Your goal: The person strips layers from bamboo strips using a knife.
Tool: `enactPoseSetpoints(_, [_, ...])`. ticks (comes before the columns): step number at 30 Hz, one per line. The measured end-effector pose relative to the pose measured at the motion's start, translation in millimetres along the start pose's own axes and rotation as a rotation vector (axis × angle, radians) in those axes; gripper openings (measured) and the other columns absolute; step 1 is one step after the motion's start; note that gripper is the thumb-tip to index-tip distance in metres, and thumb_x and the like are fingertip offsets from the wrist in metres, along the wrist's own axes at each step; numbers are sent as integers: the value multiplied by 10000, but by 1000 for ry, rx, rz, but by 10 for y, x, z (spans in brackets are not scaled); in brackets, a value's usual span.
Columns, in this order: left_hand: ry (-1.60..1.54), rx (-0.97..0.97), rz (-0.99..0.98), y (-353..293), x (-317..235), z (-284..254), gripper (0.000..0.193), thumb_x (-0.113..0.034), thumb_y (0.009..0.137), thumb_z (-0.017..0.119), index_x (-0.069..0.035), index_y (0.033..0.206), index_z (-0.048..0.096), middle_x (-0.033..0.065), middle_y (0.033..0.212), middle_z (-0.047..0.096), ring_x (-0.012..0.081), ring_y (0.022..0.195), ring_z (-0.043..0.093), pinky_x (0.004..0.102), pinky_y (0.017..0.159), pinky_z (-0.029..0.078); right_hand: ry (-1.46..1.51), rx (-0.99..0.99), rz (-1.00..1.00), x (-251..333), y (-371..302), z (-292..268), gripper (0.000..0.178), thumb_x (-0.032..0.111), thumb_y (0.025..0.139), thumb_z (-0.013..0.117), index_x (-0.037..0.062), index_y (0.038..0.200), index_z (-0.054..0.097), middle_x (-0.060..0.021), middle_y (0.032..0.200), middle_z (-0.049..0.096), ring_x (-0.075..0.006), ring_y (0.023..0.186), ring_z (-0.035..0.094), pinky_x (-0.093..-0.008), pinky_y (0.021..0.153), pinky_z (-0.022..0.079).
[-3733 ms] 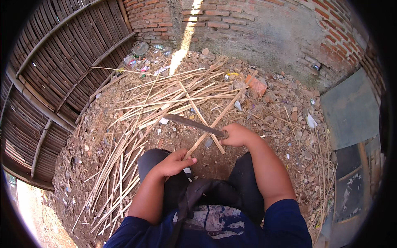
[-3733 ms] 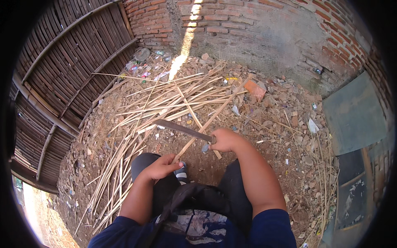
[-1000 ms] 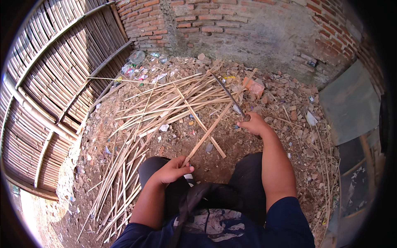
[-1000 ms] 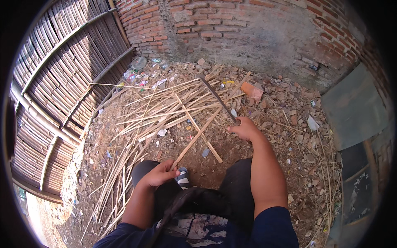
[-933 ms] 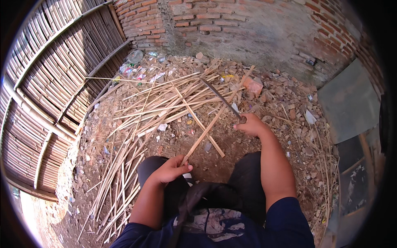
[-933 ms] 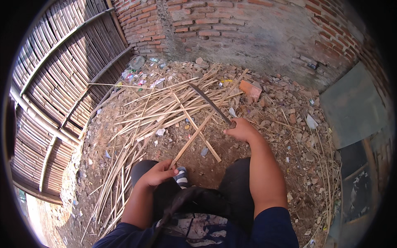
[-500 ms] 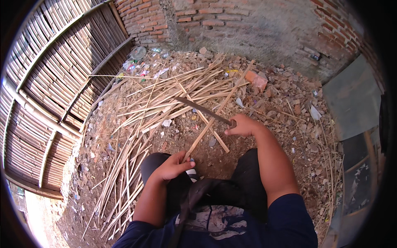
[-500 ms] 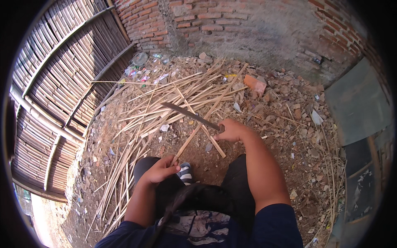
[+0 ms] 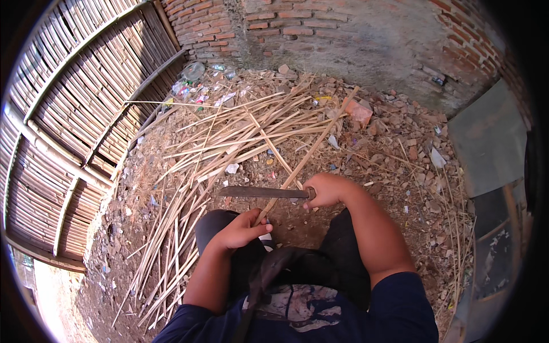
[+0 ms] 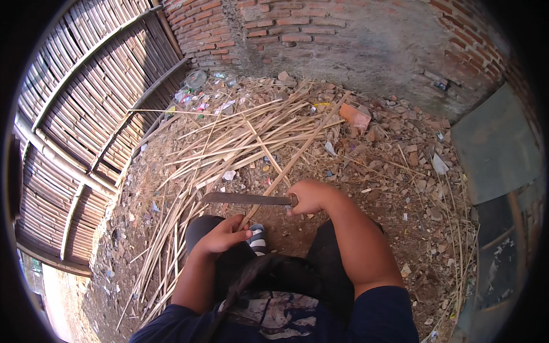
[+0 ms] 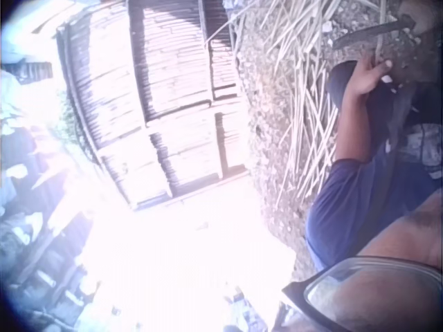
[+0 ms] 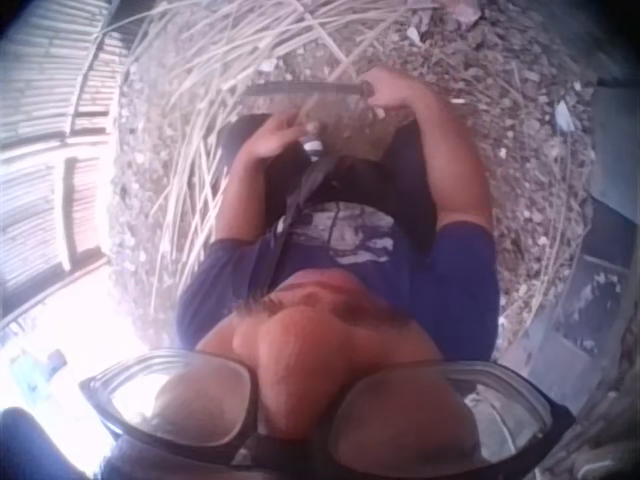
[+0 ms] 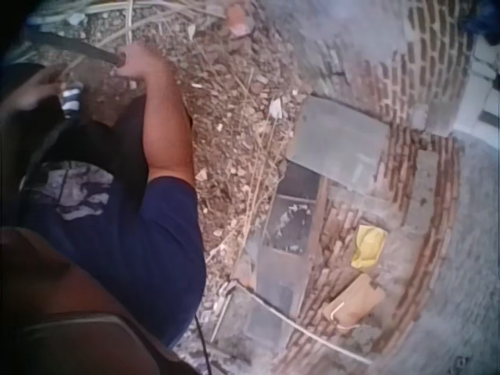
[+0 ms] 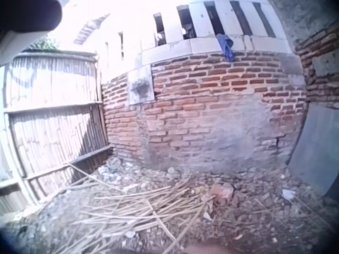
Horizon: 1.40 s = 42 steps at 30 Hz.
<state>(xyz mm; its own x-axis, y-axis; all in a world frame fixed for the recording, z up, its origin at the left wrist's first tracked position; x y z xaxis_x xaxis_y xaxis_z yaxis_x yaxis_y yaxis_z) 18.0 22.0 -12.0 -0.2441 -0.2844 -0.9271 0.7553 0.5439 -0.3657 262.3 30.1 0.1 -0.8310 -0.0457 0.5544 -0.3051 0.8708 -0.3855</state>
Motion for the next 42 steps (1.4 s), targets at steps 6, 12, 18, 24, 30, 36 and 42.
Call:
enactPoseSetpoints(6, [44,-24,19,37,61,-84,311,-272,893,761,-64,993,551,-58,854,508,54,791,457,225,699,372,249,-321,327,-671,-88,-387,735,471,774,804,0,1305,617,-230,1206,654,-333,1099,646,-416,919,505])
enactPoseSetpoints(12, [56,-27,-15,72,70,-50,296,-272,893,758,-67,960,555,-58,826,501,54,778,450,230,684,363,107,-247,176,-583,-59,-208,572,420,780,809,39,1186,675,-134,893,714,-274,807,689,-407,741,520])
enactPoseSetpoints(18, [45,-44,2,24,38,-32,296,-279,892,759,-72,944,554,-58,819,508,53,752,447,230,663,361,97,-19,20,-195,36,14,464,388,787,804,43,1076,690,-122,820,693,-254,735,693,-402,700,530])
enactPoseSetpoints(24, [129,-54,23,67,28,-65,300,-298,891,763,-82,918,557,-59,780,496,56,726,441,234,640,352,552,-318,345,-1034,20,-269,407,344,821,809,6,969,639,-90,808,644,-169,609,637,-346,584,507])
enactPoseSetpoints(30, [128,-42,18,83,66,-62,291,-304,902,754,-96,894,550,-72,765,481,50,713,428,235,629,345,71,-302,112,-608,13,-135,582,425,783,807,12,1170,668,-168,922,711,-290,855,683,-417,771,521])
enactPoseSetpoints(36, [87,-29,38,21,29,-66,263,-277,909,747,-109,894,545,-85,768,476,41,709,420,225,620,336,183,-61,4,-336,91,-46,477,435,747,823,70,1032,712,-108,836,702,-256,795,681,-400,734,523])
enactPoseSetpoints(42, [67,-11,31,68,31,-58,260,-263,906,749,-109,908,539,-83,768,472,38,699,412,220,614,329,746,-415,268,-1148,53,-288,265,211,848,796,52,883,587,-11,663,590,-109,505,520,-318,514,446])
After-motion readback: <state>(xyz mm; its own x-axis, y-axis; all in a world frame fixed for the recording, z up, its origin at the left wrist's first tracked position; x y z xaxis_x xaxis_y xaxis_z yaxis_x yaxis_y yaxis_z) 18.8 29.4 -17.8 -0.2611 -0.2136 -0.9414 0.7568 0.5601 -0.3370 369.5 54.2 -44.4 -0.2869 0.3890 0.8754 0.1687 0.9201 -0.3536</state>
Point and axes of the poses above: each hand's wrist, its own y-axis towards the middle knuckle, its own z-axis out of the palm, x = y × z, the point moved 6 cm from there along y, towards the middle knuckle
